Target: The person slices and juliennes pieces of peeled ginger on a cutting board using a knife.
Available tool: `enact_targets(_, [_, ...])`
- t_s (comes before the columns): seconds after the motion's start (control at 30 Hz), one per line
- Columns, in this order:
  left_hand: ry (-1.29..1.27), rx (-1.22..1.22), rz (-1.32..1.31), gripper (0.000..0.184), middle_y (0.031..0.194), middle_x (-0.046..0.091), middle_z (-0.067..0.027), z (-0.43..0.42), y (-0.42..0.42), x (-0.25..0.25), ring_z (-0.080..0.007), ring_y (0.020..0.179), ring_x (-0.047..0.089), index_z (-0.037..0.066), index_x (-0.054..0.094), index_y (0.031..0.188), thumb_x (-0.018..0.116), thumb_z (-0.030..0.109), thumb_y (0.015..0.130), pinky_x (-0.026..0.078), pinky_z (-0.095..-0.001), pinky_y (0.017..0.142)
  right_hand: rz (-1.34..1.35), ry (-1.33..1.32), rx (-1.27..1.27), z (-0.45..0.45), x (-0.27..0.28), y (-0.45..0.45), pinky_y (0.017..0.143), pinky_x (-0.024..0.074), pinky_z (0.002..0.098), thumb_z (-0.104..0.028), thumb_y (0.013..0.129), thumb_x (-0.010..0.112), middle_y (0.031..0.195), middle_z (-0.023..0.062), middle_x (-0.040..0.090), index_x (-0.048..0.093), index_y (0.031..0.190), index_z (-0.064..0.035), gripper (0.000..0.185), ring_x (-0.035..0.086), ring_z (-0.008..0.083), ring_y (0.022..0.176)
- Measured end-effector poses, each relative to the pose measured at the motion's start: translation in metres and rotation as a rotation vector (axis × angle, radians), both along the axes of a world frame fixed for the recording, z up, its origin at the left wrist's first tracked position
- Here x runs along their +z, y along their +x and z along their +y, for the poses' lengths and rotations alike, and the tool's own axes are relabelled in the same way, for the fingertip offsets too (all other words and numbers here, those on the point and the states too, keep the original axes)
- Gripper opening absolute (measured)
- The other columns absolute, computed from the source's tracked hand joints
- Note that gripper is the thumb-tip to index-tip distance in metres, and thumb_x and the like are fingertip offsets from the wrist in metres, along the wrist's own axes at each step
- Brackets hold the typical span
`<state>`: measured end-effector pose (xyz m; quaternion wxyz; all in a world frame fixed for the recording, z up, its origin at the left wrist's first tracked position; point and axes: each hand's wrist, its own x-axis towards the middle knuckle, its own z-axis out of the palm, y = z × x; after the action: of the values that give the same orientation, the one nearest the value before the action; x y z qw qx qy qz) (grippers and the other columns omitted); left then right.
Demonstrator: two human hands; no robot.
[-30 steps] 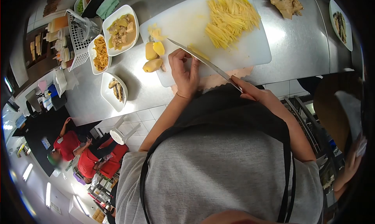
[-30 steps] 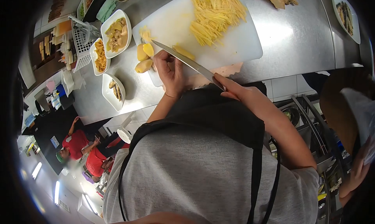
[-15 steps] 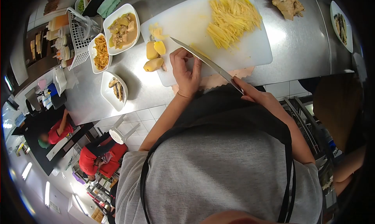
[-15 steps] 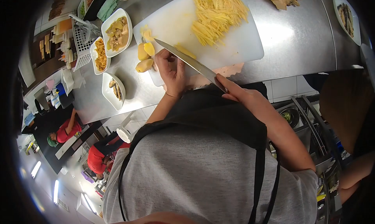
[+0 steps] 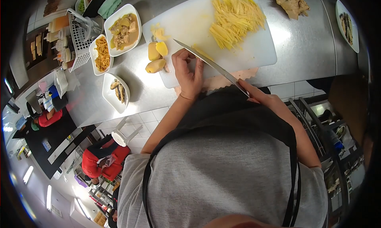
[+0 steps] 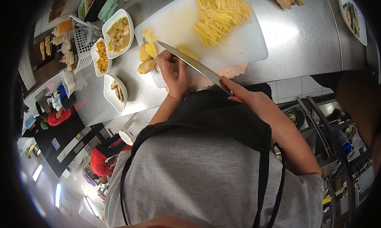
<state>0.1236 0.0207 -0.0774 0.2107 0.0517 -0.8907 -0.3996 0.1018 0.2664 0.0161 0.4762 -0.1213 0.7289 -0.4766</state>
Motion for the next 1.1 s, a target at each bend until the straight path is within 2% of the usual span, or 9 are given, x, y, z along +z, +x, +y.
enact_targets(0.2, [0.016, -0.004, -0.003, 0.026, 0.097, 0.052, -0.0102, 0.003, -0.001, 0.004, -0.0206, 0.084, 0.046, 0.004, 0.051, 0.101, 0.067, 0.011, 0.083, 0.040, -0.0300, 0.070, 0.016, 0.096, 0.019, -0.002, -0.010, 0.001, 0.080, 0.0480, 0.0344, -0.024, 0.094, 0.053, 0.094, 0.0227, 0.065, 0.037, 0.142, -0.0165, 0.051, 0.065, 0.0357, 0.093])
enact_targets(0.3, [0.021, 0.004, -0.002, 0.025, 0.097, 0.052, -0.0101, 0.002, 0.000, 0.004, -0.0203, 0.083, 0.046, 0.004, 0.051, 0.102, 0.067, 0.012, 0.083, 0.040, -0.0300, 0.070, -0.004, 0.006, -0.038, 0.001, -0.014, 0.003, 0.082, 0.0475, 0.0341, -0.028, 0.096, 0.051, 0.101, 0.0211, 0.065, 0.039, 0.140, -0.0144, 0.048, 0.064, 0.0342, 0.096])
enact_targets(0.37, [0.020, -0.002, 0.005, 0.025, 0.098, 0.052, -0.0101, 0.003, -0.002, 0.003, -0.0203, 0.083, 0.046, 0.004, 0.051, 0.102, 0.067, 0.012, 0.084, 0.040, -0.0299, 0.070, -0.010, -0.081, -0.174, 0.000, -0.011, 0.001, 0.085, 0.0466, 0.0338, -0.030, 0.097, 0.048, 0.111, 0.0198, 0.062, 0.042, 0.138, -0.0126, 0.045, 0.063, 0.0327, 0.102])
enact_targets(0.4, [0.029, -0.001, 0.001, 0.026, 0.098, 0.052, -0.0102, 0.004, -0.002, 0.004, -0.0205, 0.083, 0.046, 0.004, 0.051, 0.102, 0.067, 0.012, 0.084, 0.040, -0.0299, 0.070, -0.010, -0.080, -0.175, 0.000, -0.010, -0.001, 0.085, 0.0466, 0.0338, -0.030, 0.097, 0.048, 0.111, 0.0198, 0.062, 0.042, 0.138, -0.0126, 0.045, 0.063, 0.0327, 0.102])
enact_targets(0.47, [0.033, 0.001, 0.000, 0.026, 0.099, 0.052, -0.0104, 0.002, -0.002, 0.004, -0.0207, 0.083, 0.045, 0.004, 0.051, 0.102, 0.067, 0.012, 0.084, 0.040, -0.0299, 0.070, -0.066, -0.074, -0.111, -0.001, -0.009, -0.006, 0.095, 0.0366, 0.0254, -0.040, 0.096, 0.048, 0.109, 0.0066, 0.059, 0.041, 0.141, -0.0156, 0.052, 0.055, 0.0179, 0.105])
enact_targets(0.7, [-0.011, -0.007, 0.003, 0.026, 0.100, 0.050, -0.0122, -0.002, 0.001, -0.001, -0.0226, 0.084, 0.044, 0.001, 0.050, 0.100, 0.067, 0.010, 0.083, 0.040, -0.0309, 0.071, 0.093, -0.139, -0.028, -0.019, -0.022, -0.008, 0.086, 0.0395, 0.0237, -0.036, 0.097, 0.046, 0.094, 0.0061, 0.053, 0.035, 0.144, -0.0162, 0.052, 0.053, 0.0170, 0.087])
enact_targets(0.77, [-0.027, -0.016, -0.009, 0.025, 0.100, 0.050, -0.0130, -0.003, 0.003, -0.002, -0.0230, 0.083, 0.044, 0.001, 0.049, 0.099, 0.066, 0.009, 0.083, 0.040, -0.0312, 0.071, -0.009, -0.063, 0.072, -0.023, -0.016, -0.014, 0.086, 0.0459, 0.0313, -0.034, 0.097, 0.048, 0.115, 0.0168, 0.061, 0.036, 0.141, -0.0175, 0.048, 0.063, 0.0302, 0.100])
enact_targets(0.97, [-0.049, -0.011, -0.007, 0.025, 0.100, 0.049, -0.0142, -0.004, 0.003, -0.002, -0.0238, 0.082, 0.044, -0.001, 0.049, 0.100, 0.065, 0.007, 0.082, 0.040, -0.0316, 0.071, 0.129, -0.216, -0.004, -0.023, -0.031, -0.006, 0.084, 0.0467, 0.0321, -0.038, 0.097, 0.044, 0.113, 0.0178, 0.061, 0.035, 0.142, -0.0151, 0.051, 0.063, 0.0319, 0.099])
enact_targets(1.1, [-0.052, -0.014, 0.003, 0.026, 0.100, 0.049, -0.0143, -0.003, 0.002, -0.003, -0.0242, 0.083, 0.044, 0.000, 0.049, 0.100, 0.065, 0.007, 0.082, 0.040, -0.0317, 0.071, 0.162, -0.208, -0.024, -0.024, -0.031, -0.003, 0.083, 0.0470, 0.0323, -0.040, 0.097, 0.043, 0.113, 0.0176, 0.061, 0.035, 0.141, -0.0149, 0.051, 0.063, 0.0321, 0.099])
